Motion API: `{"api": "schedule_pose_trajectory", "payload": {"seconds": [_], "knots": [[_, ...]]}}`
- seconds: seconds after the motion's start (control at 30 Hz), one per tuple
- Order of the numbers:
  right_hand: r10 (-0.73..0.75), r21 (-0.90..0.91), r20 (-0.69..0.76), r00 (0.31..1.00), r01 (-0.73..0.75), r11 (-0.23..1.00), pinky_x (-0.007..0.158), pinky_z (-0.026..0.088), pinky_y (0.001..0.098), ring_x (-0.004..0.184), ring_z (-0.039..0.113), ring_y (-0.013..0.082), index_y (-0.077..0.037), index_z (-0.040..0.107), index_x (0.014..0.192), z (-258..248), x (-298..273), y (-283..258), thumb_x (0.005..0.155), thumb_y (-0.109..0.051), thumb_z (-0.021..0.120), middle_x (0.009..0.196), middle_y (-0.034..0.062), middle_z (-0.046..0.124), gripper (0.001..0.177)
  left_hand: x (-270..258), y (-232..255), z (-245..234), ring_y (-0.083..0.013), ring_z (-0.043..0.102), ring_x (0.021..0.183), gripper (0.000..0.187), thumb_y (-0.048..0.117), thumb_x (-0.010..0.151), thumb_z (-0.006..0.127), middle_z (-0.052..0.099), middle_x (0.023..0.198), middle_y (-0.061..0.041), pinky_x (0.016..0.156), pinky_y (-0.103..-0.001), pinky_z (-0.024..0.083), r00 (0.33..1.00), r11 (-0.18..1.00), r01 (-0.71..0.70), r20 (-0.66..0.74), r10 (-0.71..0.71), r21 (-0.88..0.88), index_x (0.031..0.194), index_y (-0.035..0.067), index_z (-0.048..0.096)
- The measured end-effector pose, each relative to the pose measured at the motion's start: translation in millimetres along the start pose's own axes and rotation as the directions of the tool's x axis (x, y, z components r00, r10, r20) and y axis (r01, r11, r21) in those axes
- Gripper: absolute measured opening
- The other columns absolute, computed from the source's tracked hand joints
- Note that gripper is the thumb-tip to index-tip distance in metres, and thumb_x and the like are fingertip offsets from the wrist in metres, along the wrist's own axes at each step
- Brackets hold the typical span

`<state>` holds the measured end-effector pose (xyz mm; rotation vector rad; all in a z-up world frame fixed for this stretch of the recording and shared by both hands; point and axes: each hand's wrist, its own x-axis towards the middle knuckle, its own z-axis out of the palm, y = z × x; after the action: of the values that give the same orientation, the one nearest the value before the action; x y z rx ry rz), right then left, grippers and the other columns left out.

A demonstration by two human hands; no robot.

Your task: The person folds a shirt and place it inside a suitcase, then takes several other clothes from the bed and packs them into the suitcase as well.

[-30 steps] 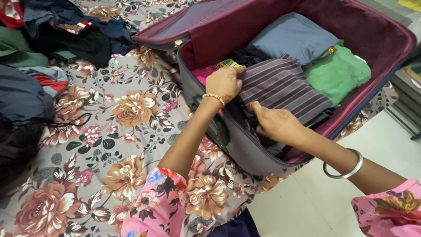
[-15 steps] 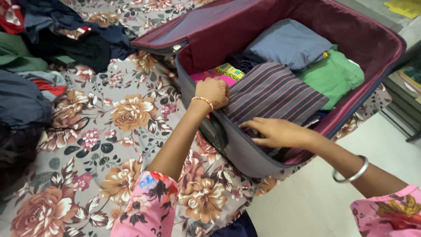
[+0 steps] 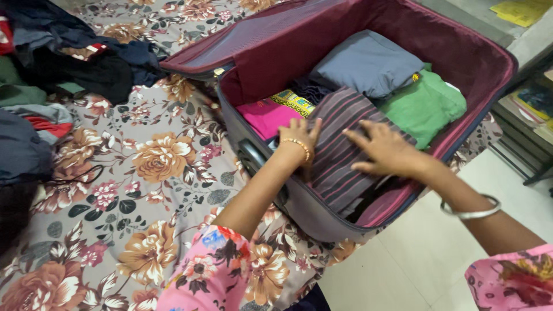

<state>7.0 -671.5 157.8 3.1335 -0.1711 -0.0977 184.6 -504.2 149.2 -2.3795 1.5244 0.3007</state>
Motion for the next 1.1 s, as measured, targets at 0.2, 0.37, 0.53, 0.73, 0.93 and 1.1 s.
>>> {"api": "schedule_pose_trajectory", "payload": {"seconds": [0.2, 0.37, 0.53, 0.73, 0.93, 1.1], "knots": [[-0.033, -0.107, 0.337, 0.941, 0.073, 0.992, 0.111, 0.02, 0.0729, 0.151, 0.001, 0.0505, -0.026, 0.006, 0.164, -14, -18, -63, 0.08, -0.062, 0.074, 0.167, 0.0258, -0.009, 0.114, 32, 20, 58, -0.0458, 0.042, 0.133, 0.087, 0.05, 0.092, 0.062, 0.015, 0.166, -0.018, 0.107, -0.081, 0.032, 0.901, 0.889, 0.376, -0.326, -0.286, 0.26, 0.157, 0.016, 0.014], [-0.044, -0.129, 0.422, 0.905, 0.108, 0.986, 0.114, 0.02, 0.0719, 0.154, -0.002, 0.0512, -0.029, 0.006, 0.162, -7, -10, -54, 0.081, -0.062, 0.074, 0.167, 0.0278, -0.01, 0.111, -30, 17, 14, -0.0411, 0.037, 0.143, 0.098, 0.044, 0.073, 0.081, 0.029, 0.162, -0.022, 0.114, -0.063, 0.034, 0.939, 0.982, -0.061, -0.325, 0.117, 0.178, 0.152, 0.01, 0.032], [0.008, -0.088, 0.337, 0.941, 0.023, 0.996, 0.117, 0.012, 0.0723, 0.156, -0.009, 0.0381, -0.023, -0.007, 0.16, -13, 3, -28, 0.06, -0.076, 0.081, 0.167, 0.02, -0.015, 0.144, -29, 16, 10, -0.0354, 0.047, 0.137, 0.114, 0.044, 0.05, 0.099, 0.054, 0.138, -0.016, 0.105, -0.05, 0.047, 0.97, 0.97, -0.184, -0.191, 0.153, -0.159, 0.144, 0.006, 0.046], [0.086, -0.126, 0.487, 0.869, -0.028, 0.992, 0.115, 0.012, 0.0729, 0.157, -0.013, 0.0368, -0.02, -0.015, 0.161, -4, 16, -19, 0.062, -0.077, 0.082, 0.169, 0.0159, -0.022, 0.15, 6, 15, 41, -0.0291, 0.075, 0.1, 0.038, 0.026, 0.073, 0.082, 0.078, 0.113, -0.009, 0.08, -0.043, 0.062, 0.994, 0.994, -0.101, -0.043, 0.099, -0.041, 0.11, 0.017, 0.081], [-0.06, 0.21, -0.024, 0.998, 0.064, 0.976, 0.134, 0.033, 0.0573, 0.159, 0.027, 0.0383, -0.028, 0.017, 0.166, 1, 32, 35, 0.081, -0.079, 0.058, 0.166, 0.0159, 0.026, 0.107, -32, -21, -31, -0.0302, 0.081, 0.103, 0.067, 0.064, 0.071, 0.075, 0.084, 0.111, -0.016, 0.086, -0.039, 0.06, 0.956, 0.902, -0.219, 0.102, 0.274, -0.371, 0.107, 0.008, 0.085], [0.051, -0.042, 0.207, 0.977, -0.044, 0.998, 0.116, 0.015, 0.0711, 0.154, -0.008, 0.0471, -0.021, -0.014, 0.16, 3, 48, 14, 0.061, -0.077, 0.08, 0.166, 0.0234, -0.017, 0.148, -52, 5, -28, -0.0527, -0.001, 0.153, 0.169, 0.067, 0.043, 0.098, -0.017, 0.169, -0.021, 0.115, -0.075, 0.019, 0.994, 0.972, -0.068, -0.099, 0.047, -0.225, 0.163, 0.023, -0.013]]}}
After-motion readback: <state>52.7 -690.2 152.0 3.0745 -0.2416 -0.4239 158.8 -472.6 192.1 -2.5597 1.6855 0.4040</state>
